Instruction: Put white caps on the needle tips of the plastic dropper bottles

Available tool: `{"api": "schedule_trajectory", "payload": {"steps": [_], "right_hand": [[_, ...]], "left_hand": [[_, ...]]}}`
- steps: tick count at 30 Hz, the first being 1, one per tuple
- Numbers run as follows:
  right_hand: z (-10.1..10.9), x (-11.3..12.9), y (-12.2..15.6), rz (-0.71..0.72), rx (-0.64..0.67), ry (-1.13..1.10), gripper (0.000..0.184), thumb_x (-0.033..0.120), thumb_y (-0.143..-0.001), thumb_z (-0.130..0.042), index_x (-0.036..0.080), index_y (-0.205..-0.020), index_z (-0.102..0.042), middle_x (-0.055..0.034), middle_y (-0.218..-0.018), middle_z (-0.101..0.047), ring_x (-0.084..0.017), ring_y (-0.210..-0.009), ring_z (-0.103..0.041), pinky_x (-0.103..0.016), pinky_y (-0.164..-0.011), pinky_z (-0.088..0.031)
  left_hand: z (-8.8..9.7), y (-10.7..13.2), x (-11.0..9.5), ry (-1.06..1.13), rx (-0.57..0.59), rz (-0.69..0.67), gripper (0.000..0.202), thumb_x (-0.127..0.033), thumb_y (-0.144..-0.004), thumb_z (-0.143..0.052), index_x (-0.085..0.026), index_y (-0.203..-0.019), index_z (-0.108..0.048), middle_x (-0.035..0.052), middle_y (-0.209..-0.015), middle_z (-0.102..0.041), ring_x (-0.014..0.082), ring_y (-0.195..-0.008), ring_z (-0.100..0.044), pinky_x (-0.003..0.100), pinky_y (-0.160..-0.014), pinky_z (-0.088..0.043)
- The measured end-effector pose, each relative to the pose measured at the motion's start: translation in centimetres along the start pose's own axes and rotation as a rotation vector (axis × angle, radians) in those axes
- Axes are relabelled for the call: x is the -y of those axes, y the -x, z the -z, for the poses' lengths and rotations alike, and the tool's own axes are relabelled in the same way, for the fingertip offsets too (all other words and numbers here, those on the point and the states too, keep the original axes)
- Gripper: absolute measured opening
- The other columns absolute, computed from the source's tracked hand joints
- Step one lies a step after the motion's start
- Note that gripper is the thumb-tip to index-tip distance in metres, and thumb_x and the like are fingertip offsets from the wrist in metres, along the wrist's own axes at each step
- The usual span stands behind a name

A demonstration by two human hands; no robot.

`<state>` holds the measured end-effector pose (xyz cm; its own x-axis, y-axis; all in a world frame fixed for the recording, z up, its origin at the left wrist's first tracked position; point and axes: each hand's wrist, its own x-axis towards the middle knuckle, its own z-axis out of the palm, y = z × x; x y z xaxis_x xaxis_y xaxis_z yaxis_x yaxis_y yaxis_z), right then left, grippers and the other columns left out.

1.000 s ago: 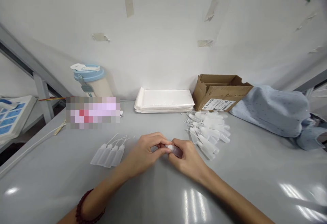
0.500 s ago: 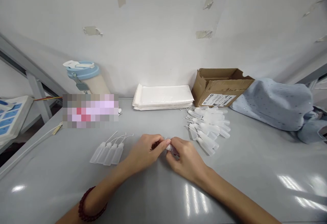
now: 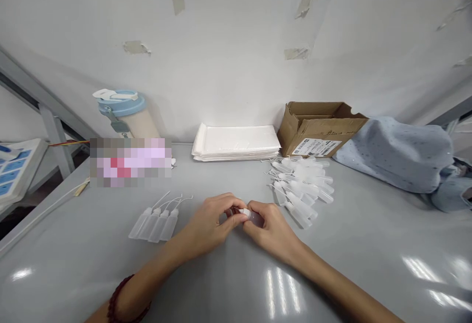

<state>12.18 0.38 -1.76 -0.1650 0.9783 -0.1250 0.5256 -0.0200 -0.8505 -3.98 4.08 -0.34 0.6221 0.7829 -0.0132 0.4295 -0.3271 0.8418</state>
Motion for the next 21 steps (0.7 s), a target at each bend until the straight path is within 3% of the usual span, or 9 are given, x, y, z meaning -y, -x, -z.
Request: {"api": "schedule_trajectory", "payload": {"steps": [4,9,16,21], "right_hand": [[-0.7,-0.3,0.3,0.052,-0.09,0.098,0.022,0.015,-0.073,-0.045,0.021,-0.058,-0.03,0.0068,-0.051,-0.033,-0.008,-0.048,-0.031,-0.021,-0.044,-0.022],[-1.3,-0.7,0.7,0.115,-0.137,0.207,0.025,0.015,-0.074,-0.044,0.022,-0.06,-0.025,0.0057,-0.052,-0.038,-0.009,-0.047,-0.032,-0.022,-0.045,-0.023],[-1.2,-1.1,0.4,0.154,-0.145,0.238,0.019,0.022,-0.081,-0.042,0.021,-0.064,-0.034,0.002,-0.058,-0.046,-0.011,-0.05,-0.04,-0.023,-0.048,-0.026],[-1.2,-0.9,0.3,0.204,-0.126,0.213,0.021,0.018,-0.08,-0.041,0.022,-0.061,-0.032,0.0035,-0.056,-0.042,-0.01,-0.049,-0.039,-0.022,-0.048,-0.026]], "left_hand": [[-0.2,-0.2,0.1,-0.012,-0.011,0.073,0.023,-0.035,-0.089,-0.045,-0.02,-0.082,-0.061,-0.0025,-0.077,-0.064,0.0119,-0.069,-0.054,0.022,-0.058,-0.037],[-0.8,-0.4,0.2,-0.191,0.035,0.095,0.04,-0.036,-0.091,-0.038,-0.016,-0.059,-0.052,-0.0037,-0.054,-0.048,0.0103,-0.052,-0.04,0.024,-0.051,-0.029],[-0.1,-0.1,-0.4,-0.093,0.067,0.017,0.021,-0.03,-0.088,-0.048,-0.02,-0.084,-0.066,-0.0016,-0.077,-0.063,0.0118,-0.069,-0.052,0.022,-0.058,-0.036],[0.3,0.0,-0.6,-0.072,0.066,0.085,0.022,-0.033,-0.087,-0.048,-0.019,-0.08,-0.065,-0.0019,-0.073,-0.063,0.0115,-0.065,-0.052,0.021,-0.055,-0.035]]}}
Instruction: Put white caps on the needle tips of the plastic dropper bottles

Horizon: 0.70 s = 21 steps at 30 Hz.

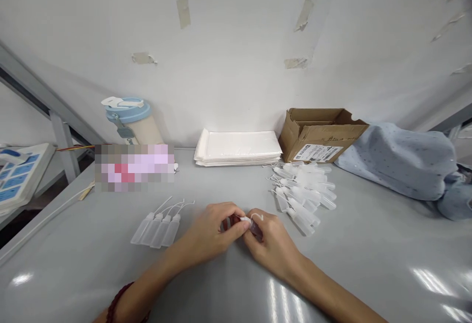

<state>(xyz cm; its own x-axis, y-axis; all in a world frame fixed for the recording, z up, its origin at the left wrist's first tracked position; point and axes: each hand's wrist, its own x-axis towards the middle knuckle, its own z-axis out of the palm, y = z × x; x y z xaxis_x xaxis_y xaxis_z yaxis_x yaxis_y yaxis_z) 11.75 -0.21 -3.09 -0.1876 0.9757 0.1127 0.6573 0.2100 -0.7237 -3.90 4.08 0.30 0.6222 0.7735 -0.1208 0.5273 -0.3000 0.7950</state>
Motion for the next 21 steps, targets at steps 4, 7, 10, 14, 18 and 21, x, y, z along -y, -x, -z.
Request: {"api": "schedule_trajectory", "payload": {"steps": [4,7,10,14,18,21], "right_hand": [[0.11,0.19,0.0,0.004,-0.03,0.0,0.024,0.019,-0.079,-0.041,0.022,-0.061,-0.027,0.0048,-0.054,-0.037,-0.01,-0.048,-0.035,-0.023,-0.047,-0.025],[0.17,0.24,0.1,0.019,-0.03,0.003,0.021,0.017,-0.079,-0.04,0.022,-0.062,-0.028,0.0043,-0.056,-0.038,-0.01,-0.048,-0.036,-0.023,-0.047,-0.026],[0.2,0.27,0.22,0.016,-0.013,0.003,0.023,0.018,-0.079,-0.04,0.023,-0.062,-0.026,0.0043,-0.055,-0.038,-0.01,-0.048,-0.035,-0.023,-0.047,-0.025],[0.28,0.3,0.27,-0.021,0.057,-0.018,0.02,0.018,-0.078,-0.042,0.023,-0.063,-0.029,0.0041,-0.055,-0.042,-0.01,-0.048,-0.037,-0.023,-0.047,-0.026],[0.37,0.23,0.18,-0.03,0.104,-0.039,0.019,0.016,-0.077,-0.044,0.022,-0.064,-0.032,0.0045,-0.055,-0.043,-0.01,-0.047,-0.036,-0.023,-0.046,-0.026],[0.35,0.17,0.16,-0.034,0.097,-0.043,0.02,0.017,-0.078,-0.045,0.023,-0.064,-0.031,0.0053,-0.054,-0.041,-0.01,-0.046,-0.035,-0.022,-0.045,-0.026]], "left_hand": [[-0.37,-0.12,0.27,-0.007,0.013,0.035,0.035,-0.04,-0.09,-0.041,-0.017,-0.072,-0.06,-0.0021,-0.066,-0.059,0.0114,-0.06,-0.048,0.023,-0.055,-0.034],[-0.72,-0.15,0.44,-0.004,0.018,0.01,0.038,-0.041,-0.091,-0.037,-0.017,-0.07,-0.057,-0.0027,-0.063,-0.055,0.0113,-0.058,-0.046,0.023,-0.055,-0.034],[-0.74,-0.09,0.35,0.033,0.013,0.003,0.033,-0.038,-0.091,-0.038,-0.017,-0.075,-0.059,-0.0018,-0.069,-0.059,0.012,-0.063,-0.05,0.023,-0.058,-0.036],[-0.34,0.07,0.0,0.075,0.044,0.015,0.025,-0.033,-0.087,-0.045,-0.018,-0.078,-0.062,-0.0019,-0.073,-0.063,0.0121,-0.068,-0.053,0.022,-0.058,-0.037],[-0.05,0.14,-0.18,0.086,0.044,0.019,0.021,-0.031,-0.085,-0.048,-0.018,-0.078,-0.063,-0.0029,-0.071,-0.062,0.0114,-0.067,-0.053,0.021,-0.057,-0.036],[0.01,0.13,-0.21,0.084,0.035,0.027,0.022,-0.032,-0.085,-0.048,-0.018,-0.078,-0.063,-0.0028,-0.071,-0.062,0.0116,-0.067,-0.053,0.021,-0.057,-0.036]]}}
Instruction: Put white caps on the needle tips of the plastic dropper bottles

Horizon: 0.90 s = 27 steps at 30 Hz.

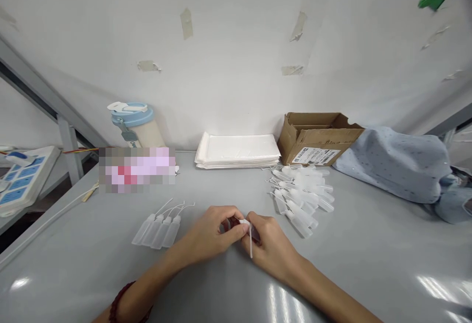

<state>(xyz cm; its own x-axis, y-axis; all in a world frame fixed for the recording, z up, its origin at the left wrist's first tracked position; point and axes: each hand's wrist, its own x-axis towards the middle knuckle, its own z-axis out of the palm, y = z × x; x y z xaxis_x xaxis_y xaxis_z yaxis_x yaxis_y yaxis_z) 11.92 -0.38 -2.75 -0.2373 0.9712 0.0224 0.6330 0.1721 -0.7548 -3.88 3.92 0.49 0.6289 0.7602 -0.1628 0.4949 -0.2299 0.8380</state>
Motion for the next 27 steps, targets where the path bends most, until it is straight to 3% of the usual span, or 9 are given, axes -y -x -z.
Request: {"api": "schedule_trajectory", "payload": {"steps": [9,14,17,22,25,27], "right_hand": [[0.5,0.2,0.0,0.02,-0.008,0.11,0.017,0.013,-0.079,-0.044,0.022,-0.067,-0.035,0.0046,-0.055,-0.046,-0.01,-0.046,-0.038,-0.022,-0.045,-0.024],[1.1,0.3,-0.1,0.022,0.002,0.144,0.008,0.015,-0.081,-0.045,0.019,-0.074,-0.046,0.0029,-0.059,-0.052,-0.012,-0.05,-0.044,-0.022,-0.047,-0.027],[1.9,0.0,-0.3,0.038,-0.035,0.126,0.002,0.018,-0.081,-0.05,0.018,-0.081,-0.052,0.0002,-0.068,-0.058,-0.013,-0.055,-0.049,-0.023,-0.051,-0.032],[3.8,-0.4,-0.6,0.11,-0.087,0.064,0.012,0.024,-0.083,-0.058,0.017,-0.092,-0.06,-0.0032,-0.08,-0.06,-0.013,-0.061,-0.052,-0.025,-0.057,-0.038],[4.5,-0.3,-0.5,0.123,-0.037,-0.004,0.017,0.03,-0.088,-0.052,0.018,-0.082,-0.063,0.0004,-0.067,-0.055,-0.013,-0.059,-0.048,-0.025,-0.055,-0.035],[4.6,-0.1,-0.4,0.054,0.004,-0.125,0.026,0.036,-0.089,-0.05,0.018,-0.073,-0.061,0.0037,-0.057,-0.045,-0.011,-0.053,-0.04,-0.024,-0.05,-0.029]], "left_hand": [[0.1,-0.1,0.0,-0.001,-0.023,0.002,0.023,-0.032,-0.085,-0.048,-0.018,-0.076,-0.065,-0.0027,-0.07,-0.062,0.0116,-0.066,-0.052,0.021,-0.057,-0.037],[0.2,-0.2,0.3,0.026,-0.032,0.001,0.023,-0.033,-0.085,-0.048,-0.018,-0.079,-0.064,-0.0014,-0.075,-0.063,0.0129,-0.069,-0.052,0.022,-0.064,-0.04],[0.2,-0.4,0.5,0.029,-0.032,0.03,0.026,-0.035,-0.085,-0.047,-0.017,-0.074,-0.062,-0.0023,-0.068,-0.057,0.0119,-0.064,-0.048,0.022,-0.061,-0.038],[0.5,-0.4,0.5,0.141,-0.038,0.066,0.034,-0.042,-0.087,-0.044,-0.016,-0.071,-0.058,-0.0039,-0.06,-0.046,0.0104,-0.058,-0.042,0.021,-0.054,-0.033],[0.6,-0.2,0.3,0.171,-0.026,0.045,0.035,-0.043,-0.088,-0.043,-0.016,-0.071,-0.058,-0.0031,-0.062,-0.048,0.0109,-0.06,-0.044,0.021,-0.055,-0.036],[0.5,0.0,0.2,0.143,-0.026,0.002,0.033,-0.041,-0.089,-0.043,-0.016,-0.074,-0.059,-0.002,-0.064,-0.051,0.0114,-0.062,-0.046,0.021,-0.056,-0.037]]}}
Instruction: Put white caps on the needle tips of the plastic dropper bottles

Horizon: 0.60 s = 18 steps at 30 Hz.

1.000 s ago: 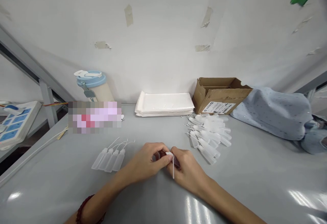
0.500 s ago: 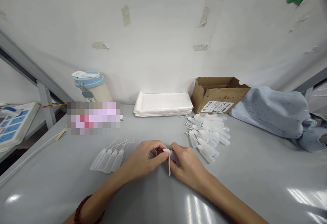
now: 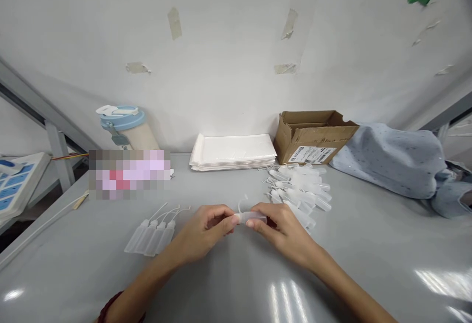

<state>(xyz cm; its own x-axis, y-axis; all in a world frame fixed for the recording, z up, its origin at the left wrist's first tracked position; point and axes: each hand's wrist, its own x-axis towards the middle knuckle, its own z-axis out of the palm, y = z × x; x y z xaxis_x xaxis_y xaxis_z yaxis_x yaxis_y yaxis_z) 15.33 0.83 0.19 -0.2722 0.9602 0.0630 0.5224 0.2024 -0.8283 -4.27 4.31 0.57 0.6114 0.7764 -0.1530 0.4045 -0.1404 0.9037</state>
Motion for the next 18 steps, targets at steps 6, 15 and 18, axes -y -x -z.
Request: {"api": "schedule_trajectory", "payload": {"steps": [6,15,18], "right_hand": [[-0.5,-0.6,-0.2,-0.249,0.158,-0.517,0.039,0.049,-0.085,-0.049,0.018,-0.062,-0.049,0.0083,-0.048,-0.026,-0.008,-0.044,-0.022,-0.024,-0.043,-0.017],[-1.6,-0.2,0.3,0.044,-0.089,-0.093,0.02,0.03,-0.089,-0.051,0.021,-0.097,-0.065,-0.0015,-0.077,-0.059,-0.013,-0.064,-0.049,-0.024,-0.056,-0.037],[-1.4,-0.5,0.2,0.094,-0.098,-0.036,0.024,0.03,-0.091,-0.047,0.022,-0.108,-0.063,-0.0032,-0.082,-0.06,-0.014,-0.067,-0.053,-0.025,-0.058,-0.041]], "left_hand": [[-0.6,0.1,0.5,-0.252,-0.157,-0.293,0.021,-0.028,-0.09,-0.041,-0.016,-0.085,-0.058,0.0026,-0.077,-0.057,0.0137,-0.07,-0.051,0.025,-0.065,-0.04],[-0.3,-0.2,0.5,-0.128,-0.087,-0.067,0.03,-0.036,-0.09,-0.041,-0.017,-0.076,-0.06,-0.0021,-0.067,-0.055,0.0111,-0.063,-0.049,0.021,-0.056,-0.039],[-0.3,-0.2,0.5,-0.061,-0.123,-0.105,0.019,-0.032,-0.087,-0.049,-0.019,-0.089,-0.062,0.0008,-0.083,-0.063,0.0136,-0.075,-0.056,0.024,-0.069,-0.045]]}}
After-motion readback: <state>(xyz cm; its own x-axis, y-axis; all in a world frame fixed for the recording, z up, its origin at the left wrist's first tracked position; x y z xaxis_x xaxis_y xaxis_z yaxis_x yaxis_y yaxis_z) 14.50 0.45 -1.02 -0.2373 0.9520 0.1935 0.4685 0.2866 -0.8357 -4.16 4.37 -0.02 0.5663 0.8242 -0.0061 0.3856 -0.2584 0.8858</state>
